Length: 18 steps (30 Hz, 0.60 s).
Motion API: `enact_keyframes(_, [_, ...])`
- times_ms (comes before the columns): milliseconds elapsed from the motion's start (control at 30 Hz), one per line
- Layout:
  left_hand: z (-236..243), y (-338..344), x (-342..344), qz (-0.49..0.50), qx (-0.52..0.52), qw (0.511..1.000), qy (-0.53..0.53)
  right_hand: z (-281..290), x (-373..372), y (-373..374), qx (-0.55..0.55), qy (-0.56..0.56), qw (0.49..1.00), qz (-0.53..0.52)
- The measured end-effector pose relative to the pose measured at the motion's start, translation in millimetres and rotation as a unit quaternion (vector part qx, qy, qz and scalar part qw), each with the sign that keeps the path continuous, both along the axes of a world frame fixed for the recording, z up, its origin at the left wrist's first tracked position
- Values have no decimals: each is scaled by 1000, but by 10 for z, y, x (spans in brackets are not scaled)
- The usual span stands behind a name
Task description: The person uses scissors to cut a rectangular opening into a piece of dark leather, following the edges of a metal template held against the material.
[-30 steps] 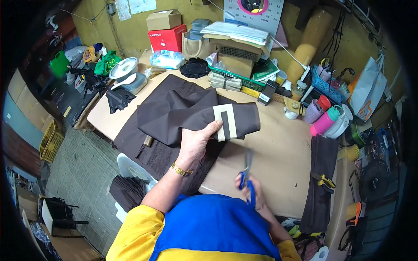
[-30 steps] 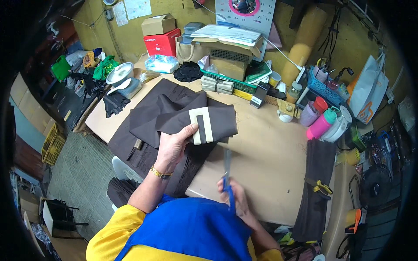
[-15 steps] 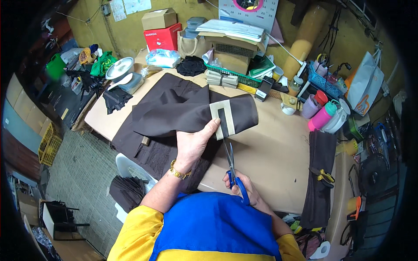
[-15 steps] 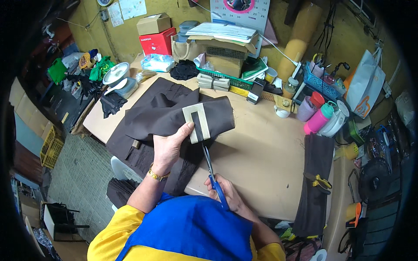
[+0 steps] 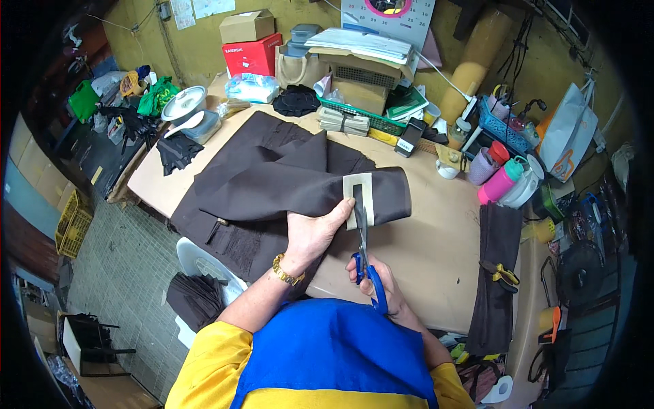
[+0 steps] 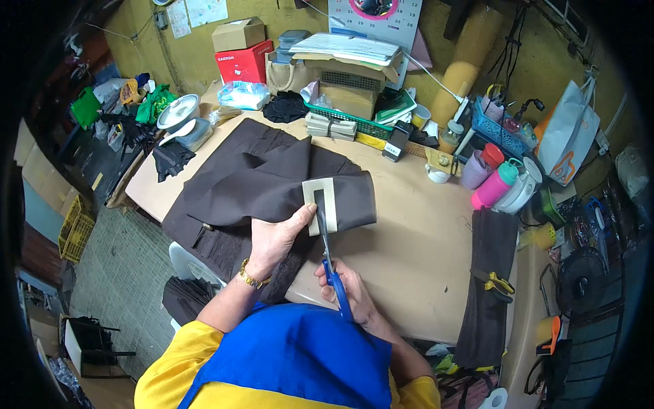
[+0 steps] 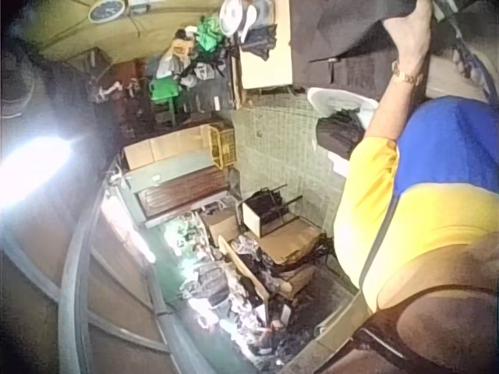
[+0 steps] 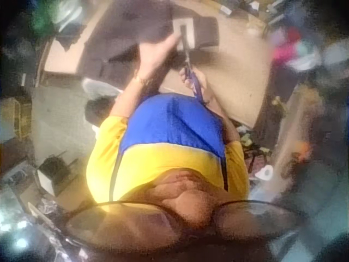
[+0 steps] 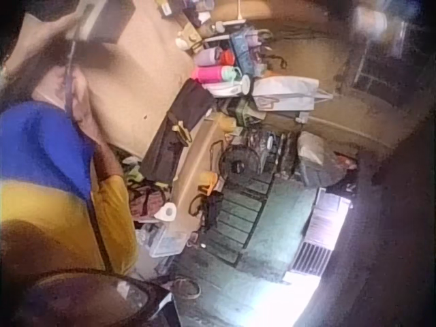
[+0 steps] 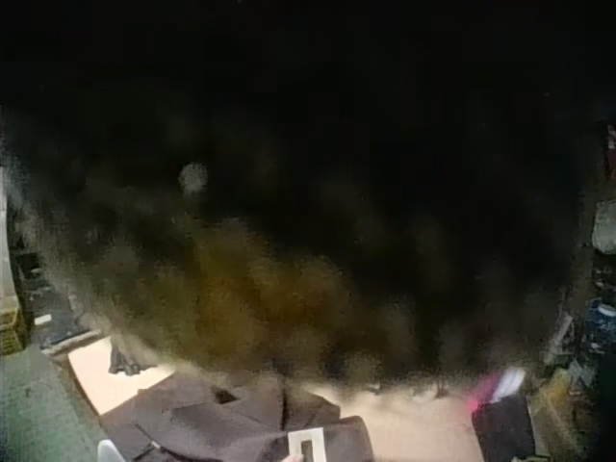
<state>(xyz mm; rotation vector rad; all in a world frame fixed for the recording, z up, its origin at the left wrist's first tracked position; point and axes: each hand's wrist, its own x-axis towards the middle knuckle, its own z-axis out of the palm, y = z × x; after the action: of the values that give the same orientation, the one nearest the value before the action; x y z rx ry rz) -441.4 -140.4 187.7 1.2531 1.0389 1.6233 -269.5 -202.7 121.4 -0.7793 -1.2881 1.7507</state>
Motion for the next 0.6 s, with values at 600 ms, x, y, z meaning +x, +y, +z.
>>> enact_keyframes(600, [4, -5, -6, -30, -11, 999, 5, -19, -39, 1, 29, 7, 999, -29])
